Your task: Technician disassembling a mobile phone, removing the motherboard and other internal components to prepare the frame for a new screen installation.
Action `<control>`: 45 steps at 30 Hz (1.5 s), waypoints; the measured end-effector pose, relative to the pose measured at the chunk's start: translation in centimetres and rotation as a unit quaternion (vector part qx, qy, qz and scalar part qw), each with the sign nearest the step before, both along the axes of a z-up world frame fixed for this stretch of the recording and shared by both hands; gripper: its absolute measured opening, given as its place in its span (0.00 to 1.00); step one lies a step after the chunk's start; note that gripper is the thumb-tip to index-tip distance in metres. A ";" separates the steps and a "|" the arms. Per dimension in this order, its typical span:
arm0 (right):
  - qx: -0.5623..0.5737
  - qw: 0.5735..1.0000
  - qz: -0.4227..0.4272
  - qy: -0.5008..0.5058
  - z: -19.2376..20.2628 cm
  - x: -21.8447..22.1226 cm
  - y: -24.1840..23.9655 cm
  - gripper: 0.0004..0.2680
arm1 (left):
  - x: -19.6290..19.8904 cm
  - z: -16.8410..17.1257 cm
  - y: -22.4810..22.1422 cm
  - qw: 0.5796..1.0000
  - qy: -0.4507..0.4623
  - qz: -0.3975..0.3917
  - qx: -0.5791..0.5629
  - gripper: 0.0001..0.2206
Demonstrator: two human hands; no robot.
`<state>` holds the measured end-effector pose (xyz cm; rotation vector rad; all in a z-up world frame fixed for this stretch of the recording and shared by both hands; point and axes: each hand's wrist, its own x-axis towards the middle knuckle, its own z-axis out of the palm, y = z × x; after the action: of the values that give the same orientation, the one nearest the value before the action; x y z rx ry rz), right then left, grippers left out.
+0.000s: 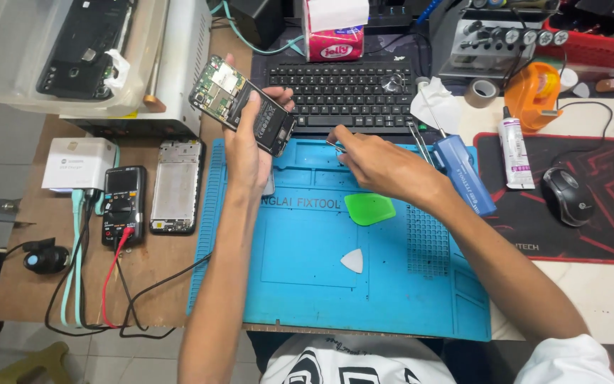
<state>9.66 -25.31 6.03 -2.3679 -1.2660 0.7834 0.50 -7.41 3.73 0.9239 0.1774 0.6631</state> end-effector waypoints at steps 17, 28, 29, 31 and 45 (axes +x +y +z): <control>0.062 0.998 -0.026 -0.008 4.1 -1.2 -2.0 0.08 | 1.4 -2.8 -3.8 0.985 0.044 -0.106 -0.127 0.20; 0.086 0.996 -0.018 0.001 3.9 -1.2 -1.6 0.08 | 1.9 -4.9 -3.6 0.989 0.051 -0.099 -0.100 0.20; 0.082 0.996 -0.019 0.001 3.9 -1.2 -1.6 0.08 | 1.9 -4.9 -3.6 0.989 0.047 -0.098 -0.102 0.20; 0.079 0.997 -0.021 0.002 3.8 -1.2 -1.6 0.08 | 1.9 -5.0 -3.6 0.989 0.044 -0.099 -0.103 0.19; 0.009 0.999 -0.040 -0.032 1.4 -0.7 -1.2 0.13 | 2.4 -6.8 -4.4 0.996 0.070 -0.047 -0.020 0.18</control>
<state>8.93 -26.50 7.44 -2.4298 -1.1908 0.6737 2.95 -11.77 -3.11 0.9357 0.2695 0.5065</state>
